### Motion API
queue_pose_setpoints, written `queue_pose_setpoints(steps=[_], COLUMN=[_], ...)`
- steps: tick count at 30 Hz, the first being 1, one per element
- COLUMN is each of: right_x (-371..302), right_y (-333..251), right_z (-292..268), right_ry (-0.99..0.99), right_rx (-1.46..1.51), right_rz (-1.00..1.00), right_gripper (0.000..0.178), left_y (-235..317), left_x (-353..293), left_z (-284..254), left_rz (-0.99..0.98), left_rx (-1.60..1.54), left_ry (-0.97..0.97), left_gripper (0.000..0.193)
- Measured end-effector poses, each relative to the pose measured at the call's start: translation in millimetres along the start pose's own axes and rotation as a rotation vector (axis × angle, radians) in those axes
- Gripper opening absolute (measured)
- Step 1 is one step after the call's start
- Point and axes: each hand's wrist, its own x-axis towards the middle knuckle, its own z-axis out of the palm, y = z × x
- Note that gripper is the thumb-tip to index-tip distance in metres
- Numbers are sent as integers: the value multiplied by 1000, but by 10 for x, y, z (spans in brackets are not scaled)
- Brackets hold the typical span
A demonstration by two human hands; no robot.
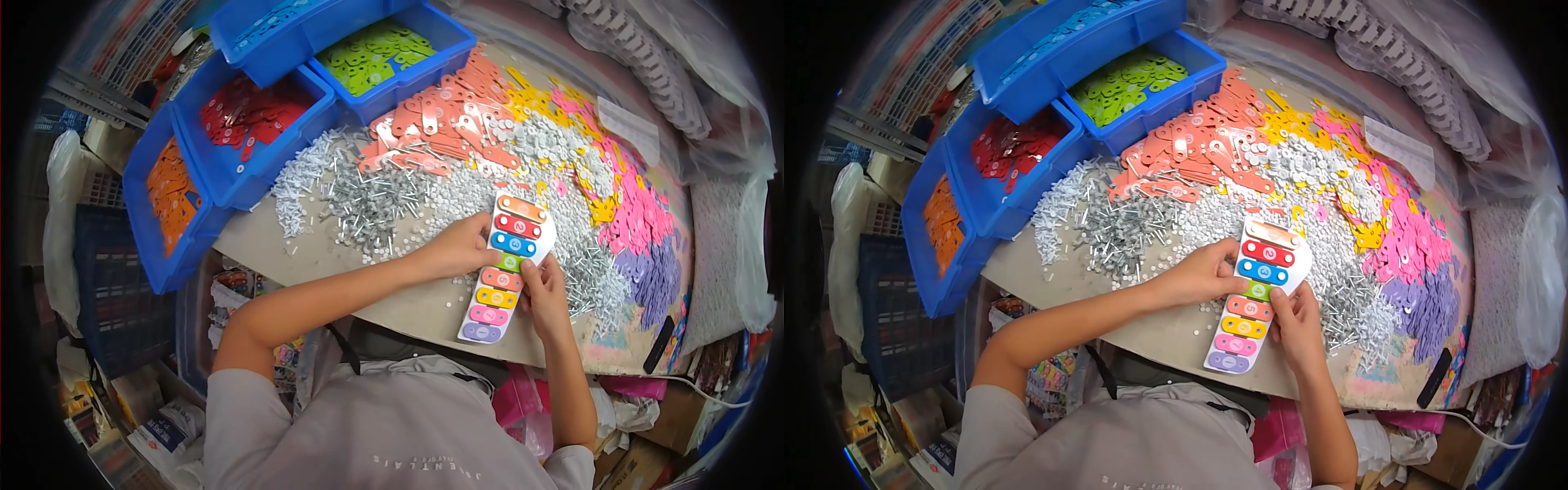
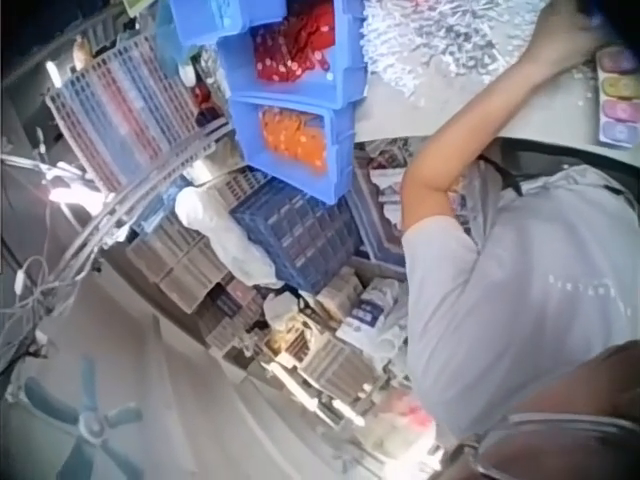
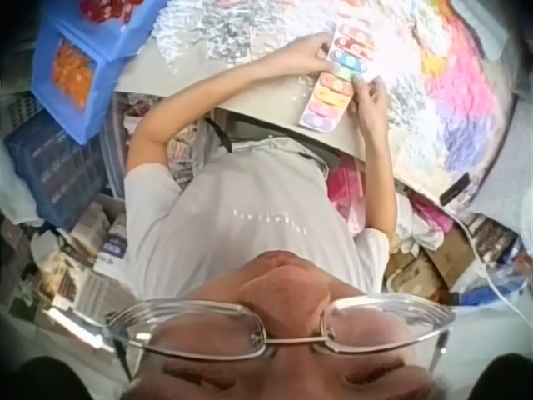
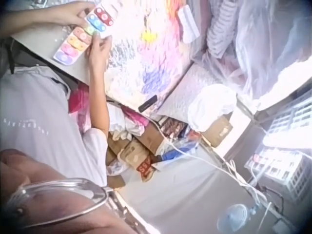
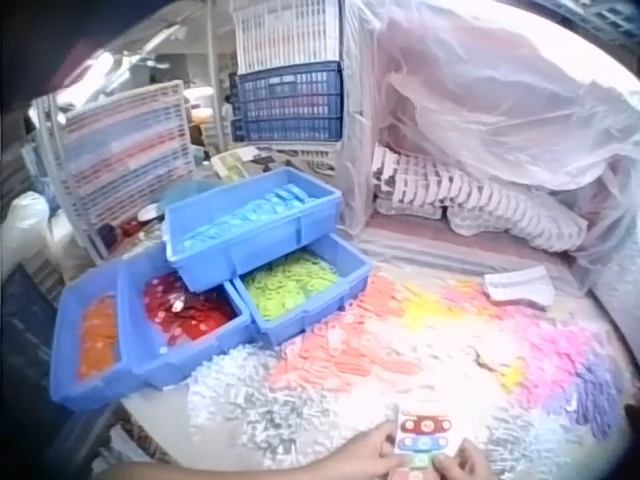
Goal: Assembling a color-coded toy by inserting metal fasteners and colored plastic keys into a white base frame.
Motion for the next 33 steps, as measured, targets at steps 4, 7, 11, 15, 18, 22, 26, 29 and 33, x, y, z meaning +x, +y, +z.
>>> queue_pose_setpoints(steps=[4, 7, 11, 15, 18, 22, 26, 29, 33], right_x=[-8, -86, -182, -205, -220, -297, -528, -740, -981], right_y=[118, 158, 244, 408, 466, 379, 409, 353, 362], right_z=[-41, -25, 53, 20, -13, 72, -127, -469, -964], right_ry=[57, 147, 328, 343, 361, 371, 541, 785, 1005], right_rx=[-63, 1, 316, 273, 251, 123, -365, -716, -818], right_rz=[-16, -65, -220, -345, -385, -396, -628, -768, -498], right_gripper=[18, 14, 9, 9, 9, 9, 6, 4, 6], left_y=[28, 195, 270, 234, 38, -270, -134, 15, -70], left_x=[-56, -206, -469, -704, -739, -656, -734, -684, -666], left_z=[26, -101, -675, -1418, -1684, -1864, -1842, -1719, -1752], left_rz=[52, 60, 287, 378, 278, 280, 171, 76, 176], left_rx=[20, 91, 442, 799, 974, 1112, 1171, 1181, 1219], left_ry=[28, 17, 581, 935, 920, 983, 978, 938, 971], left_gripper=[41, 42, 19, 16, 17, 20, 21, 19, 18])
